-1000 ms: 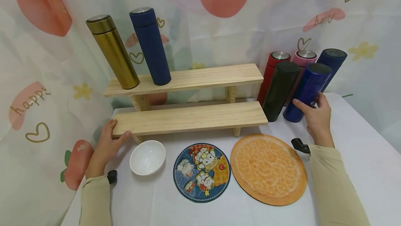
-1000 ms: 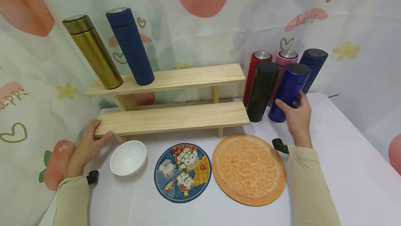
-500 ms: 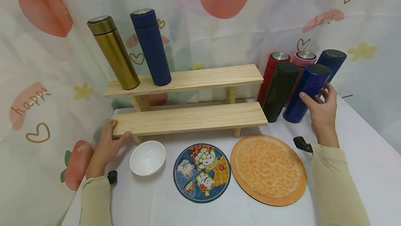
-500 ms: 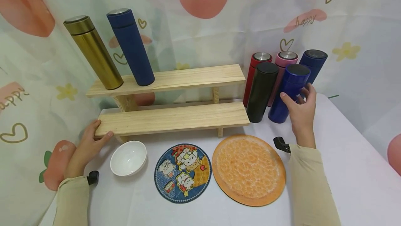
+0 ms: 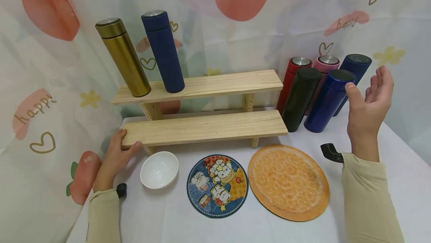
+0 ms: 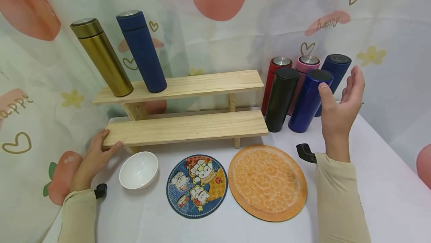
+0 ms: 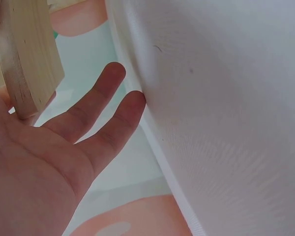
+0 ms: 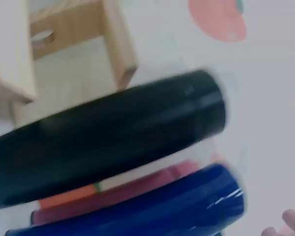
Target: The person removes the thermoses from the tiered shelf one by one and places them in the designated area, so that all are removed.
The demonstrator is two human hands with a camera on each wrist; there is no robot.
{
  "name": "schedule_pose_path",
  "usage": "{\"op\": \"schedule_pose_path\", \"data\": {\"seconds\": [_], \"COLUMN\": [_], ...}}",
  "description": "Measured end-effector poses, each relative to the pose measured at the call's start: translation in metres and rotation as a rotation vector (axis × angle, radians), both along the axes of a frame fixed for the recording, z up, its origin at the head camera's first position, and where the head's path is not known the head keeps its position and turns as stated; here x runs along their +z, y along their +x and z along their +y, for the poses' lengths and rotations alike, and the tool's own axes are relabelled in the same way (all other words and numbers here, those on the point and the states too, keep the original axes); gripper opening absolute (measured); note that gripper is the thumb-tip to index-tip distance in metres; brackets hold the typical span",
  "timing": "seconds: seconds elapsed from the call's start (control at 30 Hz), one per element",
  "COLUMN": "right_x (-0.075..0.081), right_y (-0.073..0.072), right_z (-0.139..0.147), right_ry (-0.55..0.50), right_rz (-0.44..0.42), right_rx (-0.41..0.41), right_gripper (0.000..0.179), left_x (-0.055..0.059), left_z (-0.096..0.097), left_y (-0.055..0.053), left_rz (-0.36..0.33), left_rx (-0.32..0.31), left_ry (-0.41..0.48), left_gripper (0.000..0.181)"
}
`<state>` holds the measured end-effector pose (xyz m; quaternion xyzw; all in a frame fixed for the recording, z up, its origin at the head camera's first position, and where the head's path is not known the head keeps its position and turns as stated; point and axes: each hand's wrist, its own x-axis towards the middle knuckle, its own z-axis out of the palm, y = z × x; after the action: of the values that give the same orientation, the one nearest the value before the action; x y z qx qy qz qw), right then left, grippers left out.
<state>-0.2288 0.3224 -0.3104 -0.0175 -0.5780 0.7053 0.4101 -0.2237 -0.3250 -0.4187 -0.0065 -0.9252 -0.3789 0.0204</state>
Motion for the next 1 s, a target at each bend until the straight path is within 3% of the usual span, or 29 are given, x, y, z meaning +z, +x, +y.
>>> {"op": "schedule_pose_path", "data": {"seconds": [0.17,0.3,0.53,0.77,1.0], "right_x": [0.014,0.017,0.015,0.009,-0.005], "right_y": [0.007,0.009,0.014,0.013,0.012], "right_z": [-0.016,-0.03,-0.056,-0.098,-0.132], "right_ry": [-0.054,-0.016,0.15,0.248,0.435], "right_rz": [0.134,0.177,0.136,0.153,0.058], "right_rx": [0.056,0.095,0.167,0.322,0.416], "right_gripper": [0.08,0.077,0.075,0.07,0.071], "left_x": [-0.001,0.0,0.002,0.003,0.002], "left_z": [0.0,0.001,0.003,0.0,0.002], "left_y": [-0.001,0.0,0.001,0.001,0.0], "left_rz": [-0.001,-0.003,-0.017,-0.013,-0.003], "left_rx": [0.001,0.005,0.009,0.023,0.016], "left_ry": [-0.002,0.001,0.003,0.003,0.001], "left_gripper": [0.096,0.098,0.098,0.096,0.093]}}
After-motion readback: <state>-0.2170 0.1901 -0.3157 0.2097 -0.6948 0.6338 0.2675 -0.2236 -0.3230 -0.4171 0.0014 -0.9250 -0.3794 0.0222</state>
